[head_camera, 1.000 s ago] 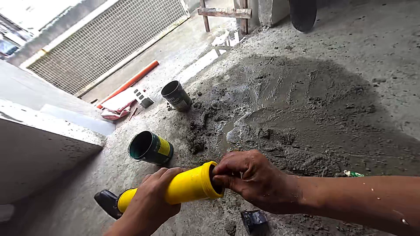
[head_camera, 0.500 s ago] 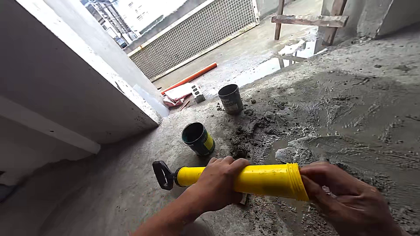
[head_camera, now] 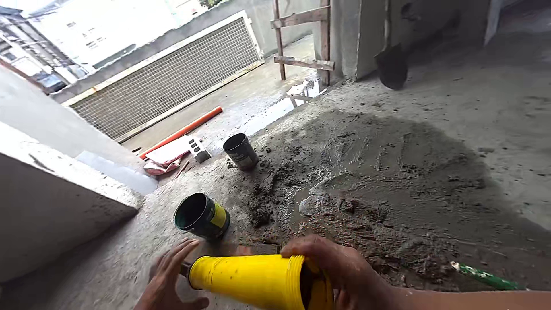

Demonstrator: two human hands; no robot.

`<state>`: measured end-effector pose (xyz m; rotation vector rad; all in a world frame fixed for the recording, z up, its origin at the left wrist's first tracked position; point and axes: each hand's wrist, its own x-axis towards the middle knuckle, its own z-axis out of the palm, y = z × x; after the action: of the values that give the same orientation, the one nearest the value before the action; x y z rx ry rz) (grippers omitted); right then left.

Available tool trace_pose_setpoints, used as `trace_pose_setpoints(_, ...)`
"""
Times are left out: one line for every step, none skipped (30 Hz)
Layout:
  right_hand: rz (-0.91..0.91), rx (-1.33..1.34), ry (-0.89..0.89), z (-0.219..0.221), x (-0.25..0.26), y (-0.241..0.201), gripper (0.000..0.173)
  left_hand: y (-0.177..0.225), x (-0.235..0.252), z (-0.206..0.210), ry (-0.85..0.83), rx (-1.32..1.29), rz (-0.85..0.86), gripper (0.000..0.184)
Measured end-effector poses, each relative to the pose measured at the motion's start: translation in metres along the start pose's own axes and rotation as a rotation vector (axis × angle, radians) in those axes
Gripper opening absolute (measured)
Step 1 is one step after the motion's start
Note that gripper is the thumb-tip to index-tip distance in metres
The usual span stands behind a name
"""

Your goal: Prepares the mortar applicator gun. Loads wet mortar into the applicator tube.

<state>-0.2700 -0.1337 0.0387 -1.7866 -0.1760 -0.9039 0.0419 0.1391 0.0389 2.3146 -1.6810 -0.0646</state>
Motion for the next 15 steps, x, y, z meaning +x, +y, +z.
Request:
trace_pose_setpoints(-0.013,0.019,-0.002,-0.002,0.0,-0.005,0.057,-0.027,-0.018,0.005,0.019,0.013,-0.055,0.115)
trace_pose_setpoints(-0.025,0.037,0.0,-0.002,0.001,-0.01,0.056,-0.05,-0.035,0.013,0.054,0.036,-0.093,0.117)
trace_pose_setpoints(-0.034,0.056,0.0,0.0,0.002,-0.014,0.055,-0.07,-0.051,0.022,0.105,0.081,-0.106,0.117)
trace_pose_setpoints(-0.041,0.068,0.005,0.001,0.005,-0.017,0.055,-0.086,-0.063,0.031,0.165,0.152,-0.099,0.113)
trace_pose_setpoints(-0.048,0.075,0.006,0.002,0.008,-0.02,0.055,-0.097,-0.07,0.038,0.228,0.228,-0.081,0.105)
trace_pose_setpoints(-0.057,0.079,0.001,0.003,0.01,-0.022,0.055,-0.103,-0.073,0.042,0.284,0.301,-0.068,0.095)
trace_pose_setpoints(-0.074,0.076,-0.007,0.002,0.011,-0.021,0.056,-0.106,-0.072,0.044,0.343,0.377,-0.058,0.084)
trace_pose_setpoints(-0.086,0.072,-0.02,-0.001,0.011,-0.02,0.057,-0.107,-0.07,0.045,0.38,0.435,-0.063,0.076)
trace_pose_setpoints(-0.079,0.069,-0.032,-0.007,0.011,-0.018,0.058,-0.107,-0.069,0.042,0.386,0.476,-0.096,0.071)
trace_pose_setpoints(-0.052,0.063,-0.037,-0.016,0.009,-0.015,0.058,-0.109,-0.072,0.037,0.364,0.492,-0.149,0.068)
trace_pose_setpoints(-0.009,0.054,-0.036,-0.027,0.007,-0.012,0.058,-0.116,-0.08,0.03,0.328,0.496,-0.207,0.066)
trace_pose_setpoints(0.054,0.047,-0.033,-0.041,0.008,-0.012,0.057,-0.127,-0.093,0.022,0.293,0.503,-0.259,0.063)
trace_pose_setpoints(0.12,0.041,-0.027,-0.056,0.01,-0.012,0.054,-0.141,-0.108,0.016,0.273,0.537,-0.295,0.061)
trace_pose_setpoints(0.166,0.027,-0.029,-0.071,0.013,-0.013,0.052,-0.154,-0.122,0.008,0.259,0.573,-0.316,0.061)
trace_pose_setpoints(0.215,0.019,-0.029,-0.084,0.016,-0.014,0.05,-0.164,-0.135,0.001,0.249,0.601,-0.327,0.061)
